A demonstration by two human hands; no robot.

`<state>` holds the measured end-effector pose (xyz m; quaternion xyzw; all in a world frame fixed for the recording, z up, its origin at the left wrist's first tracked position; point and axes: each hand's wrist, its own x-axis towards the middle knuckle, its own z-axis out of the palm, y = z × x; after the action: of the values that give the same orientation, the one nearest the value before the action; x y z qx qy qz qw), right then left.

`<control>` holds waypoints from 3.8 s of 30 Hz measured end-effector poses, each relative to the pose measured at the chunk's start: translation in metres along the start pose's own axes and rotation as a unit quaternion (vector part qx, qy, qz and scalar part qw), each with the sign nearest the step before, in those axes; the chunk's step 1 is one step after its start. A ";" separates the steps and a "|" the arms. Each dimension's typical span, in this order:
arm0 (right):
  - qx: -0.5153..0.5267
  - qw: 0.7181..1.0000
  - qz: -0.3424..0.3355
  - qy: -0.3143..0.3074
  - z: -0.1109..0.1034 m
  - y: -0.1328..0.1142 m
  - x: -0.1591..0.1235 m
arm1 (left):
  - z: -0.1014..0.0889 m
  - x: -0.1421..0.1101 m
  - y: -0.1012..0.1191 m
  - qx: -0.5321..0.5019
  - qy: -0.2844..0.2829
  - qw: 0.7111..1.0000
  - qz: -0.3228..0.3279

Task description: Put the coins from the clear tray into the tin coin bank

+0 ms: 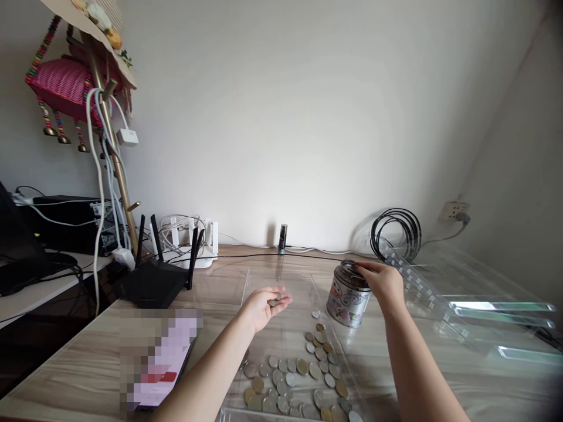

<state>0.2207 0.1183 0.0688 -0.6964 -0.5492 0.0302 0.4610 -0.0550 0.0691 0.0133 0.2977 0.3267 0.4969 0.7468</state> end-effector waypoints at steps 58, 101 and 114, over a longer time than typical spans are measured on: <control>0.030 0.857 -0.432 -0.280 0.063 -0.083 -0.114 | 0.002 -0.001 0.006 -0.110 -0.076 0.990 -0.053; 0.043 0.870 -0.420 -0.255 0.047 -0.087 -0.107 | 0.001 0.000 0.004 -0.097 -0.095 0.990 -0.036; 0.031 0.865 -0.378 -0.329 0.052 -0.082 -0.099 | 0.003 -0.002 0.002 -0.074 -0.085 0.990 -0.088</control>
<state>0.0930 0.0695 0.0482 -0.3710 -0.8886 0.0977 0.2512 -0.0543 0.0672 0.0174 0.2526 0.2490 0.4249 0.8329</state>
